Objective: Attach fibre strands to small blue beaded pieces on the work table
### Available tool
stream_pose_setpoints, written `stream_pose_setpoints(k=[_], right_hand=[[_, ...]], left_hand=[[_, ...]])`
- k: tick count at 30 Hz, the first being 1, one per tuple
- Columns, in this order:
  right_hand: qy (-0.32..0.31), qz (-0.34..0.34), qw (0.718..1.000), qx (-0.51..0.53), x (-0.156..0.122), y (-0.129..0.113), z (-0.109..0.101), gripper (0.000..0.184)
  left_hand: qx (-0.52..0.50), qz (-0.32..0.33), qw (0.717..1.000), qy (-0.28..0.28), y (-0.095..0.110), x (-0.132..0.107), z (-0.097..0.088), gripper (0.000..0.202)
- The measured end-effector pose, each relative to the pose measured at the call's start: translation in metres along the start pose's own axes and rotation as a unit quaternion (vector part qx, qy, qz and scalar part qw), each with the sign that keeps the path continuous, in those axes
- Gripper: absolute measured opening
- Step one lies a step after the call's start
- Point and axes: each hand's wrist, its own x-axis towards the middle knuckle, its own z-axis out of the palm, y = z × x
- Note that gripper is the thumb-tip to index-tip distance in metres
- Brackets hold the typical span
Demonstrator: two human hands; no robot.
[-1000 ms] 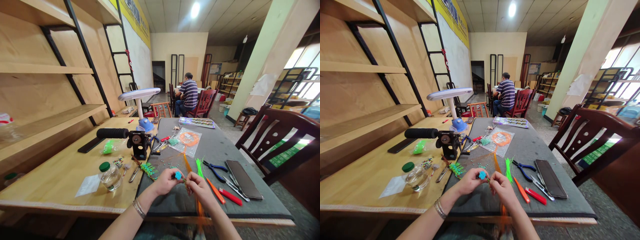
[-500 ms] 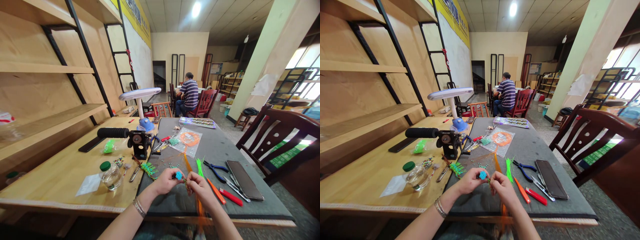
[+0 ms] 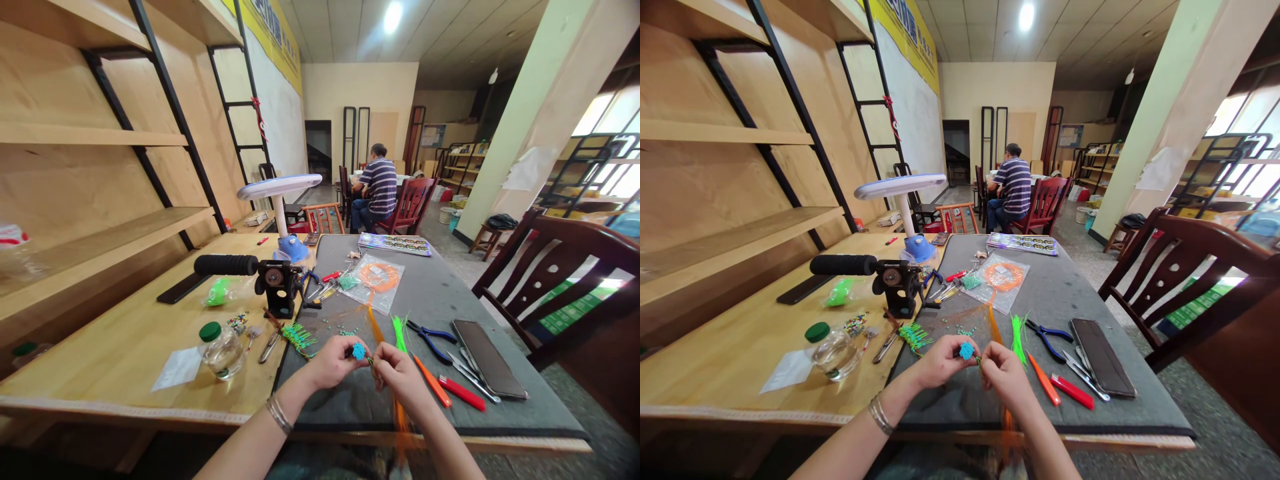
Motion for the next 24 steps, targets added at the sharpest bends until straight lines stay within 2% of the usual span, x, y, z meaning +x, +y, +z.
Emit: stream_pose_setpoints(k=[6,12,17,24], right_hand=[[0.015,-0.028,0.997,-0.075,-0.001,0.003,0.001,0.014],[-0.008,-0.044,0.991,-0.125,-0.004,0.009,-0.008,0.017],[0.000,-0.056,0.990,-0.132,-0.001,0.014,-0.012,0.016],[0.002,-0.063,0.987,-0.149,0.001,0.014,-0.012,0.015]], left_hand=[[-0.018,-0.016,1.000,-0.001,-0.001,0.001,0.001,0.022],[0.000,-0.019,1.000,0.022,-0.002,0.002,0.002,0.027],[-0.011,-0.028,0.999,0.041,-0.004,0.004,0.003,0.031],[-0.043,-0.053,0.997,0.034,-0.005,0.006,0.003,0.036]])
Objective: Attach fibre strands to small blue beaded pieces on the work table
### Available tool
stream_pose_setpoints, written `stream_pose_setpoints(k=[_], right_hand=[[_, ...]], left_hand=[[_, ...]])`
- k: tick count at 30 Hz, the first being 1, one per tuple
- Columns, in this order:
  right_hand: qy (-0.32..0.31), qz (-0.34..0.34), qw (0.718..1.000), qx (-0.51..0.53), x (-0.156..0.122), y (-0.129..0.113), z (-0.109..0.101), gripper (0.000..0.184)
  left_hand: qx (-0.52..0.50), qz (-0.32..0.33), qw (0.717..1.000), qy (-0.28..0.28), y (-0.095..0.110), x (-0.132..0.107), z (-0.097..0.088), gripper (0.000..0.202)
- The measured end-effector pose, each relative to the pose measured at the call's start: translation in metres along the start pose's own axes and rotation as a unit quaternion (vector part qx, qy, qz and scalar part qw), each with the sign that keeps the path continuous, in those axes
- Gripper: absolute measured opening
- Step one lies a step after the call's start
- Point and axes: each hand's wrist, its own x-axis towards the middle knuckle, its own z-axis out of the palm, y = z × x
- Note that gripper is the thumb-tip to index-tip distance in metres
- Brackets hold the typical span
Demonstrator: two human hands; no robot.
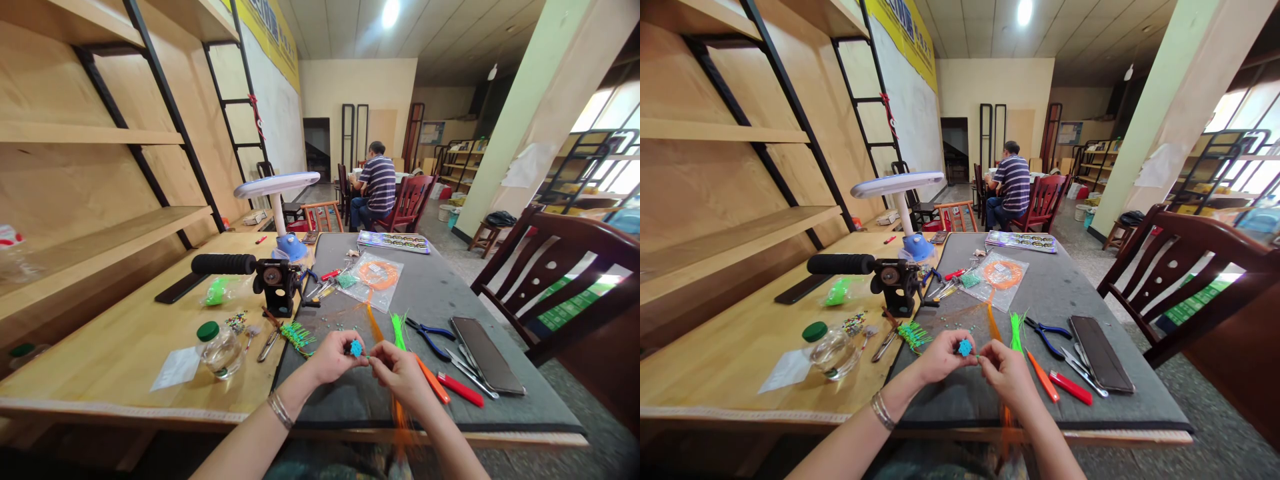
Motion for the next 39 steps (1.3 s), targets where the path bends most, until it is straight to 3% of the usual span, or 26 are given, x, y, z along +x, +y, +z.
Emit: stream_pose_setpoints(k=[8,15,20,24,27,30,35,39], right_hand=[[0.005,0.026,0.999,0.020,0.000,0.001,0.000,0.013],[0.025,0.125,0.977,0.168,-0.002,0.003,0.004,0.016],[0.049,0.172,0.952,0.250,0.000,0.002,0.011,0.024],[0.066,0.179,0.946,0.262,0.001,0.000,0.015,0.028],[0.063,0.161,0.955,0.240,0.002,0.000,0.016,0.031],[0.055,0.142,0.968,0.198,0.002,0.001,0.015,0.034],[0.105,0.068,0.972,0.198,-0.001,-0.006,0.013,0.039],[0.035,0.079,0.970,0.228,-0.003,-0.009,0.019,0.049]], left_hand=[[-0.040,-0.009,0.999,-0.015,0.001,0.003,-0.004,0.036],[-0.008,-0.003,0.992,0.126,-0.007,0.009,-0.024,0.025],[0.102,0.033,0.974,0.198,-0.001,-0.003,-0.015,0.020],[0.191,0.108,0.972,0.085,0.012,-0.016,0.001,0.017],[0.219,0.118,0.966,0.068,0.013,-0.018,0.009,0.025],[0.165,0.088,0.979,0.080,0.006,-0.015,0.011,0.024],[-0.057,0.008,0.993,0.106,-0.004,-0.011,0.010,0.025],[-0.154,-0.012,0.981,0.119,-0.003,-0.012,0.010,0.033]])
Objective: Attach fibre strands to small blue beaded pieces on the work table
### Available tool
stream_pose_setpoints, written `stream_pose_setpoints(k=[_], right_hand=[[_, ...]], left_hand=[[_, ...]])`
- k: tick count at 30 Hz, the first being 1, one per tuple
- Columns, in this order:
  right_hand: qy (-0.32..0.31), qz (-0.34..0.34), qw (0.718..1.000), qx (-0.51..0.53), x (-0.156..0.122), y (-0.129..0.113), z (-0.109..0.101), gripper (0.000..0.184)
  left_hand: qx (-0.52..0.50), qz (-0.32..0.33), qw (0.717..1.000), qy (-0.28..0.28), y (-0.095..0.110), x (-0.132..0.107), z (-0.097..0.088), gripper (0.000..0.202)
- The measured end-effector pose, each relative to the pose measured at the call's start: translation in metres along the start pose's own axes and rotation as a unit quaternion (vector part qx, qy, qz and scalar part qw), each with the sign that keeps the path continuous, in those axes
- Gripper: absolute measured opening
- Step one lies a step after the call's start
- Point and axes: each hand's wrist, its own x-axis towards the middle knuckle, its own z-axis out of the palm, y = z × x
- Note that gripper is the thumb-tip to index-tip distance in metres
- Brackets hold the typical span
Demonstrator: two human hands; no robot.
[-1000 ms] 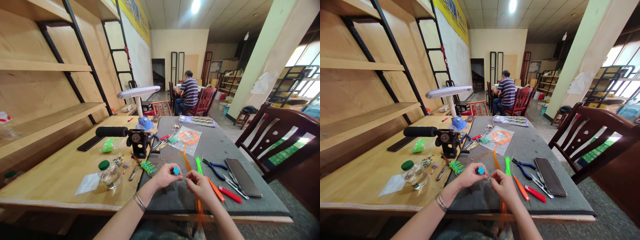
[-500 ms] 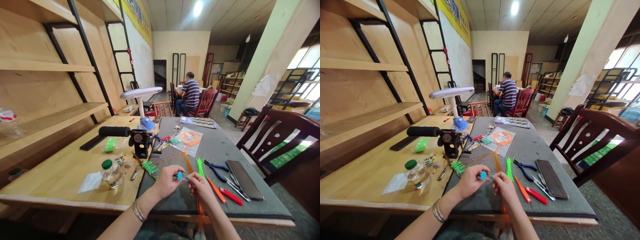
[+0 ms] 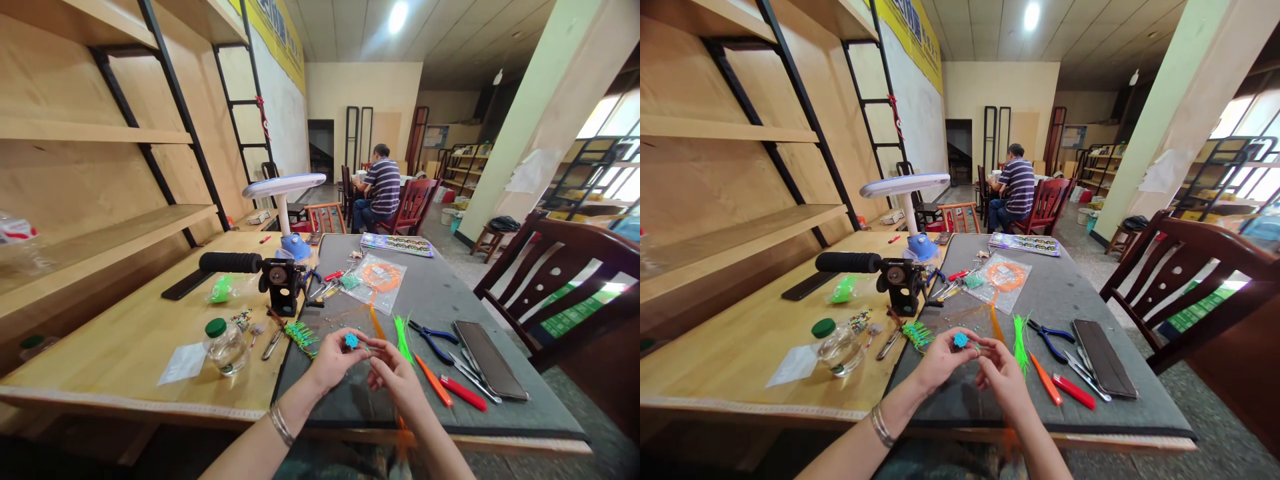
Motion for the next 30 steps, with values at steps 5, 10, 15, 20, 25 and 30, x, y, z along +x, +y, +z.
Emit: stream_pose_setpoints(k=[5,10,15,20,25,30], right_hand=[[0.031,-0.027,0.996,-0.074,0.003,0.006,-0.001,0.043],[0.047,-0.117,0.965,-0.231,-0.001,0.001,-0.009,0.031],[0.028,-0.142,0.939,-0.313,-0.005,-0.006,-0.014,0.023],[0.069,-0.157,0.929,-0.328,-0.003,-0.008,-0.030,0.023],[0.080,-0.104,0.943,-0.305,0.000,0.009,-0.033,0.027],[0.046,-0.008,0.982,-0.184,0.002,0.019,-0.015,0.038]], left_hand=[[0.030,0.002,0.999,0.014,0.003,-0.002,-0.003,0.031],[0.150,0.030,0.988,-0.026,0.004,-0.002,-0.007,0.020],[0.255,0.077,0.963,-0.040,0.007,-0.005,-0.008,0.010],[0.259,0.079,0.963,-0.010,0.003,-0.004,-0.012,0.010],[0.179,0.054,0.981,0.054,-0.006,-0.005,-0.003,0.015],[0.196,0.077,0.976,0.055,-0.014,-0.009,0.010,0.013]])
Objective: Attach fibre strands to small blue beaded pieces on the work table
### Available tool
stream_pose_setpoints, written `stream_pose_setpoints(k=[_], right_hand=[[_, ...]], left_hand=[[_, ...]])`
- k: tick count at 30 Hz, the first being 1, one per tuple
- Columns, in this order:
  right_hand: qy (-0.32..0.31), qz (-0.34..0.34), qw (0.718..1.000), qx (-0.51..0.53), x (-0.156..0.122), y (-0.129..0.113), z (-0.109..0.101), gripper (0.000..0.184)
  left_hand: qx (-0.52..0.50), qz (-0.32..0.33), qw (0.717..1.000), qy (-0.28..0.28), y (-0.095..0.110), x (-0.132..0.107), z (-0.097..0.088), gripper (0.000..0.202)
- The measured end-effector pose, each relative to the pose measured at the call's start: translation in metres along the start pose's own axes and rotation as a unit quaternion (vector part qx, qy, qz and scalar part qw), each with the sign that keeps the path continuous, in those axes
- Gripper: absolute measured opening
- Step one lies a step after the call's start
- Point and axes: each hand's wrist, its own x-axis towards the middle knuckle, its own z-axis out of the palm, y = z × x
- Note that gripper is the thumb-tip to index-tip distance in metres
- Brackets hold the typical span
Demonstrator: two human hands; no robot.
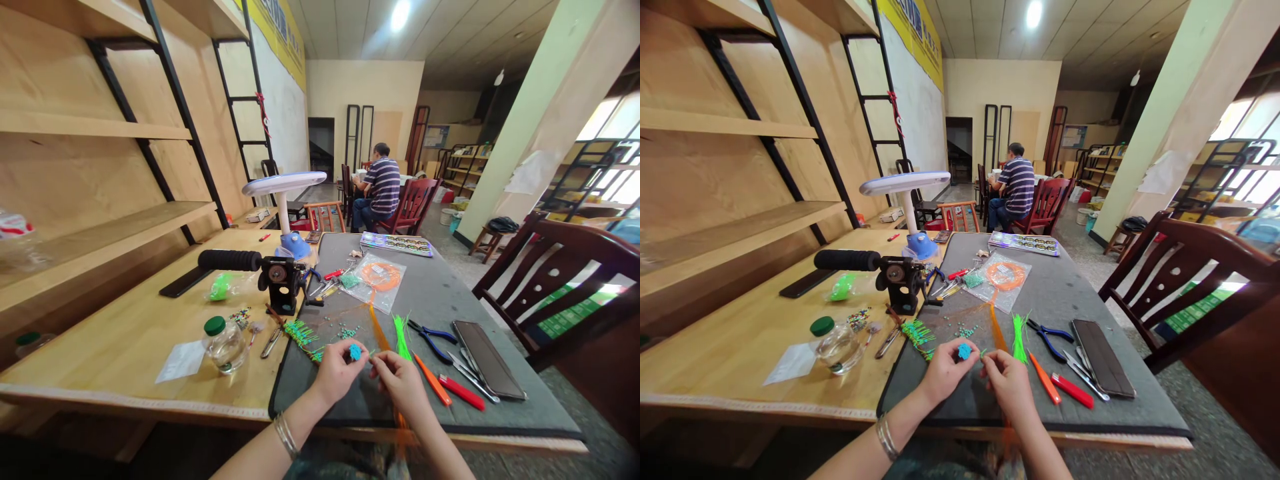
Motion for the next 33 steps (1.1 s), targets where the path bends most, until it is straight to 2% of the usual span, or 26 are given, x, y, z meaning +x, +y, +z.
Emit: stream_pose_setpoints(k=[4,8,13,16,18,21,23,26,29,33], right_hand=[[-0.021,0.030,0.997,0.068,0.002,-0.007,0.002,0.046],[-0.041,0.062,0.994,0.079,0.003,-0.008,-0.002,0.051],[-0.050,0.081,0.991,0.090,0.003,-0.009,-0.003,0.049],[-0.061,0.091,0.987,0.120,0.002,-0.013,-0.004,0.047],[-0.069,0.100,0.982,0.146,0.001,-0.015,-0.005,0.046],[-0.073,0.109,0.978,0.162,-0.001,-0.015,-0.007,0.044],[-0.047,0.093,0.986,0.133,0.000,-0.012,-0.007,0.042],[0.019,0.022,0.996,0.082,0.003,-0.007,-0.006,0.037],[0.026,-0.032,0.997,0.066,0.004,-0.005,0.000,0.032],[0.028,-0.055,0.997,0.052,0.002,-0.003,0.010,0.028]], left_hand=[[0.024,0.035,0.999,-0.013,0.000,0.000,0.001,0.010],[0.068,0.078,0.994,-0.040,0.000,0.000,-0.003,0.010],[0.193,0.164,0.964,-0.085,-0.005,-0.002,-0.007,0.020],[0.216,0.180,0.956,-0.089,-0.006,-0.001,-0.007,0.021],[0.180,0.152,0.969,-0.072,-0.005,0.002,-0.006,0.018],[0.057,0.066,0.995,-0.055,-0.003,0.006,-0.004,0.010],[-0.032,0.006,0.998,-0.061,-0.003,0.008,-0.002,0.010],[-0.111,-0.056,0.991,-0.056,-0.004,0.009,0.001,0.017],[-0.131,-0.085,0.986,-0.048,-0.007,0.009,0.002,0.021],[-0.112,-0.076,0.989,-0.065,-0.012,0.009,0.000,0.019]])
